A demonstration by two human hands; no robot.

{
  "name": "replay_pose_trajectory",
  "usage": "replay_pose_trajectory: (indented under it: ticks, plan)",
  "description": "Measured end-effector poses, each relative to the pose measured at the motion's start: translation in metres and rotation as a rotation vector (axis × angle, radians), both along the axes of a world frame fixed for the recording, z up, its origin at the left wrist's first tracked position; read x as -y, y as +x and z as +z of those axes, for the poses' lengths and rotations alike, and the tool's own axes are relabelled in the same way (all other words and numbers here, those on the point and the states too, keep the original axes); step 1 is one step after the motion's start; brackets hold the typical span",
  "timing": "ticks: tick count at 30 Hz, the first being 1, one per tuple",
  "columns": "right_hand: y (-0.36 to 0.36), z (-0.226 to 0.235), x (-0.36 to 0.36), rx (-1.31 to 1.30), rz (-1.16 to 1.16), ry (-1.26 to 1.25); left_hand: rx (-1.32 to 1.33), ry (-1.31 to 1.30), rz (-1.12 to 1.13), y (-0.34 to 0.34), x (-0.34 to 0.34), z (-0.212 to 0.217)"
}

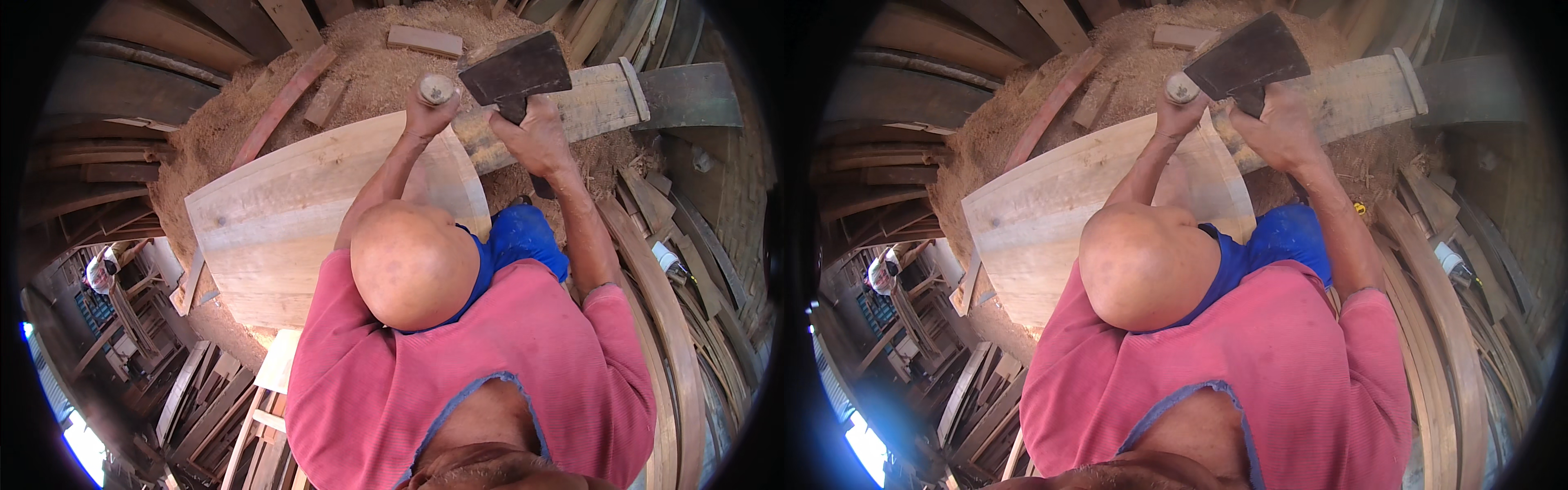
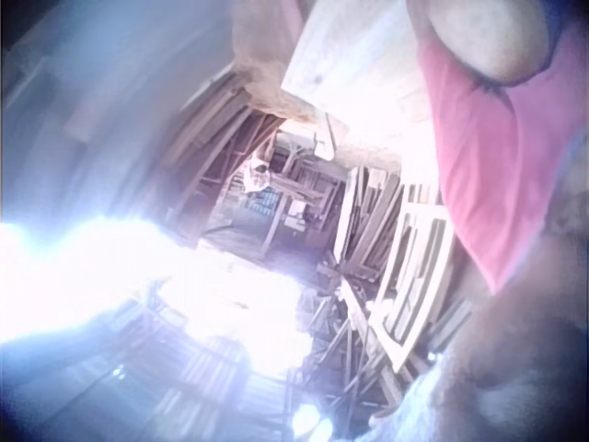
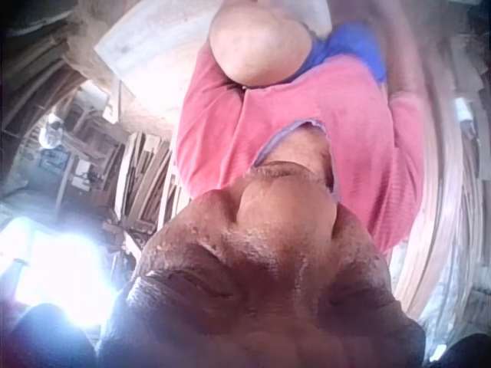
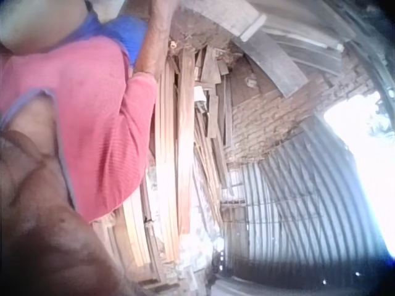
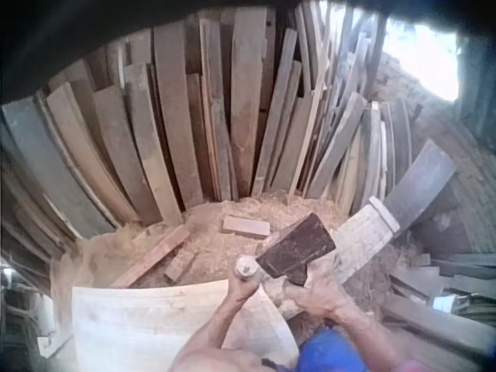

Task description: The person uses a chisel and mallet to carve a large curved wooden plank. They repeatedly strike the chisel to remove wood shavings, occasionally pause to wipe the surface, and later use a power sander to smooth the plank.

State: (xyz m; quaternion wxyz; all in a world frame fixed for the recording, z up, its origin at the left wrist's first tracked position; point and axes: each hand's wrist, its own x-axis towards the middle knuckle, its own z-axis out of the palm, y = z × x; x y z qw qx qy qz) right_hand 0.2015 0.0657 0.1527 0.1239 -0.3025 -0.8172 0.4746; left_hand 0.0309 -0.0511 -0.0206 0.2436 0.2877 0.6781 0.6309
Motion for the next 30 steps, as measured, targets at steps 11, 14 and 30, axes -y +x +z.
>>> replay_pose_trajectory:
  ticks: [11, 14, 30]
  plan:
    - [0.039, 0.047, -0.034, -0.207, -0.249, 0.082, -0.034, -0.101, -0.131, -0.004, -0.014, 0.038]
    - [0.044, 0.058, -0.045, -0.335, -0.293, 0.142, 0.007, -0.065, -0.229, -0.010, -0.030, 0.028]
    - [0.083, 0.004, -0.087, -0.481, -0.537, -0.062, -0.104, -0.263, -0.453, -0.015, -0.089, -0.009]
